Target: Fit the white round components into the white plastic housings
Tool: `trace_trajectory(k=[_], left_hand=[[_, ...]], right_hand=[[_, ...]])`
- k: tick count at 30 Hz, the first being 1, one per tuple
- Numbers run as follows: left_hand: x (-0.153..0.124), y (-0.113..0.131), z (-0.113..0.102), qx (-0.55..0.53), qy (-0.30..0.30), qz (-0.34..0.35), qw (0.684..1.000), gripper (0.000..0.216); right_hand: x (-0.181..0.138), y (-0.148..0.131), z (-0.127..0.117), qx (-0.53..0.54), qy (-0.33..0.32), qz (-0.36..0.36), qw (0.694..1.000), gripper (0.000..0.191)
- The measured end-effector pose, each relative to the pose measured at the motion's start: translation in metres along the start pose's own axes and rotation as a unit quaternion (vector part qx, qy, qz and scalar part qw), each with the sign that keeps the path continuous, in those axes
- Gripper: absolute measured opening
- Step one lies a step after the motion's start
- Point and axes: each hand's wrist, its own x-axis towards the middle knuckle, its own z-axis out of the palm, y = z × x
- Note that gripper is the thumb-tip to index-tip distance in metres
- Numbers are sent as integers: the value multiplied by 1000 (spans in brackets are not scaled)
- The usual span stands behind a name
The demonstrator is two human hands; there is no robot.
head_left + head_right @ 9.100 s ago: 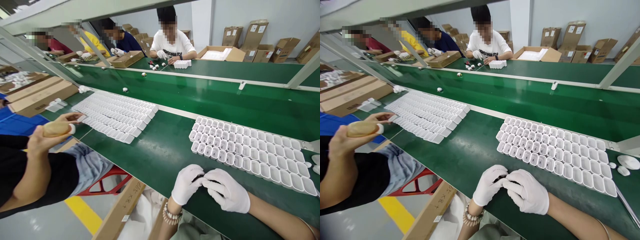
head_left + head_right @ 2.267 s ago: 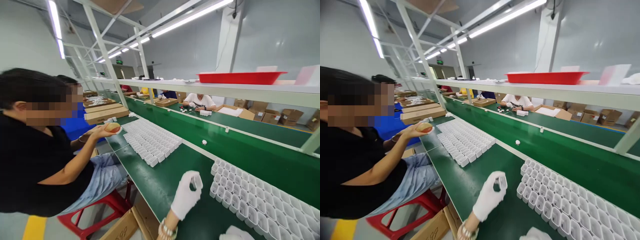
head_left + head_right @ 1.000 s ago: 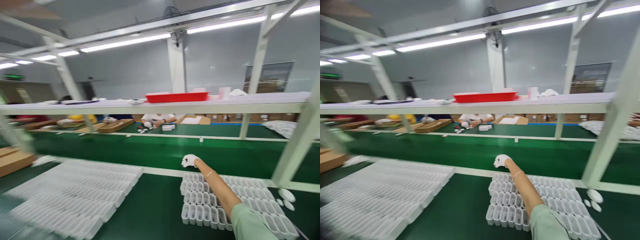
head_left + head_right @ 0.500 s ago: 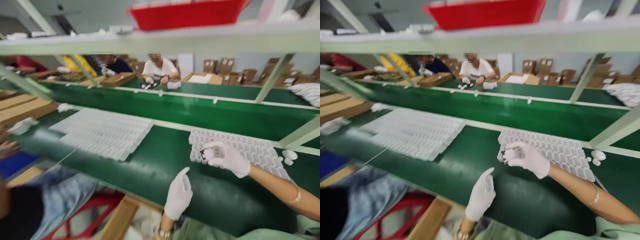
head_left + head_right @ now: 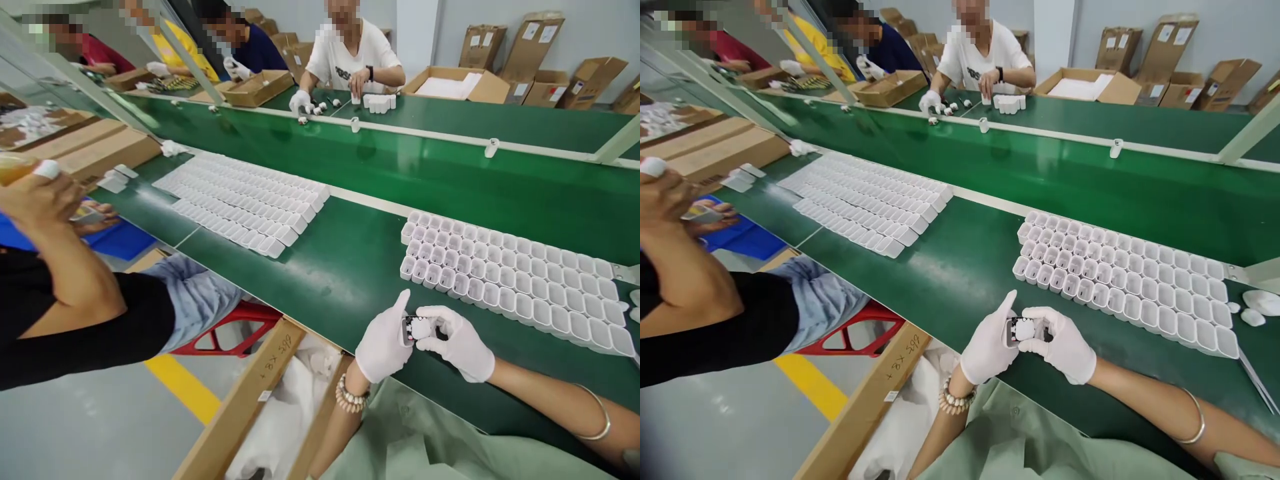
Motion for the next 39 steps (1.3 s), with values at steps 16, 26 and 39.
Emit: trace_trajectory(k=[16, 26, 39], left_hand=[[-3, -2, 5, 66, 40, 48, 996, 84], [-3, -3, 5, 83, 53, 97, 990, 85], [-3, -5, 6, 78, 62, 119, 988, 82]], right_hand=[[-4, 5, -7, -143, -1, -115, 983, 38], [-6, 1, -4, -218, 13, -202, 955, 36], [-5, -1, -4, -283, 11, -310, 908, 31]])
